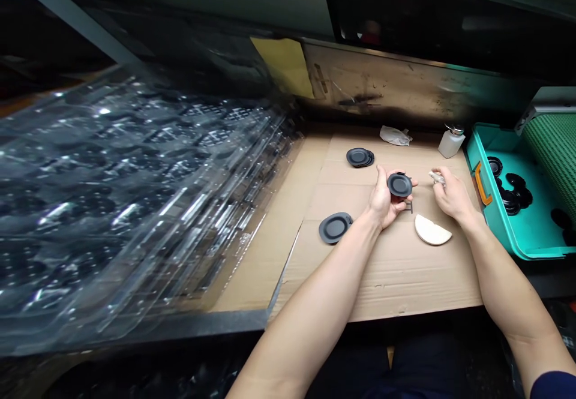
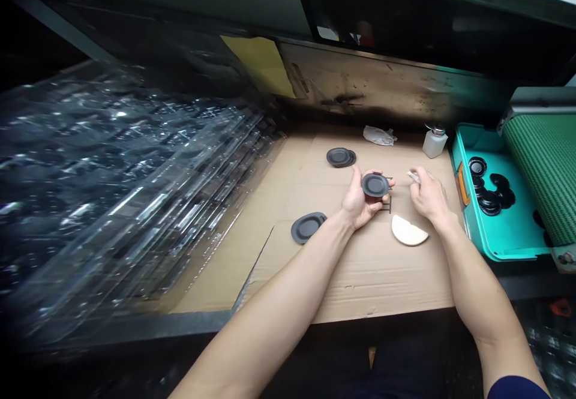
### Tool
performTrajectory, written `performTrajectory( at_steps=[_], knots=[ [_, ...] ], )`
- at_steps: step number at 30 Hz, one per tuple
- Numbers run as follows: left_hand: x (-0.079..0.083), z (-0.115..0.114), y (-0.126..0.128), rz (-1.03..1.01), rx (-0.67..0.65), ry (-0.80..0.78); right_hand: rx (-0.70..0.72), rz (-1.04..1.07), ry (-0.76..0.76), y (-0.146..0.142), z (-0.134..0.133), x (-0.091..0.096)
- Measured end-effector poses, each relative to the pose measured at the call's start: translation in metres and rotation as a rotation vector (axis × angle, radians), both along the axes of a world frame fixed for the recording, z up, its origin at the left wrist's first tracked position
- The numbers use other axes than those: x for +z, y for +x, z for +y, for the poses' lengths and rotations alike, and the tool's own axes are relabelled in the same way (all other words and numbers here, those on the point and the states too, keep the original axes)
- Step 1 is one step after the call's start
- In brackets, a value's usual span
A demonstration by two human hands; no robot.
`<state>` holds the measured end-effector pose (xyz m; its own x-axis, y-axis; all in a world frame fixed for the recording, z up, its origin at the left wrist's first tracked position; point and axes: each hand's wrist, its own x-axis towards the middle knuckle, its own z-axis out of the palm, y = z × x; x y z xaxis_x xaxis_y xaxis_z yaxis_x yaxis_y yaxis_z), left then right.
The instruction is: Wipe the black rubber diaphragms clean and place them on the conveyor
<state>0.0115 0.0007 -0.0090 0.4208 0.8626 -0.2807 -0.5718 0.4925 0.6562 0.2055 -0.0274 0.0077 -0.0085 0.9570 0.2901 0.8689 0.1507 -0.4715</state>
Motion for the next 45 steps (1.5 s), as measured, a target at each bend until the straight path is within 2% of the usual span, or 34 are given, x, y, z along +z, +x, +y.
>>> performTrajectory(
  at_steps=[7,11,16,23,32,39,45],
  knots=[
    [0.001,-0.009,0.007,0.039,-0.034,0.043,0.151,0.117,0.121,-0.021,-0.009,0.005],
    [-0.002,-0.010,0.010,0.145,-0.069,0.065,0.148,0.098,0.185,-0.025,-0.008,0.004],
    [0.000,-0.010,0.015,0.329,-0.138,0.051,0.137,0.075,0.068,-0.025,-0.009,0.004],
    [0.003,-0.006,0.018,0.369,-0.165,0.003,0.106,0.096,-0.149,-0.024,-0.009,0.003],
    [-0.005,-0.004,0.024,0.437,-0.156,0.051,0.154,-0.065,-0.119,-0.017,-0.006,0.006],
    [-0.003,-0.010,0.026,0.623,-0.155,0.251,0.099,-0.266,-0.191,-0.019,-0.009,0.010],
    [-0.004,-0.013,0.023,0.595,-0.161,0.323,0.159,-0.226,-0.167,-0.020,-0.007,0.011]
  ],
)
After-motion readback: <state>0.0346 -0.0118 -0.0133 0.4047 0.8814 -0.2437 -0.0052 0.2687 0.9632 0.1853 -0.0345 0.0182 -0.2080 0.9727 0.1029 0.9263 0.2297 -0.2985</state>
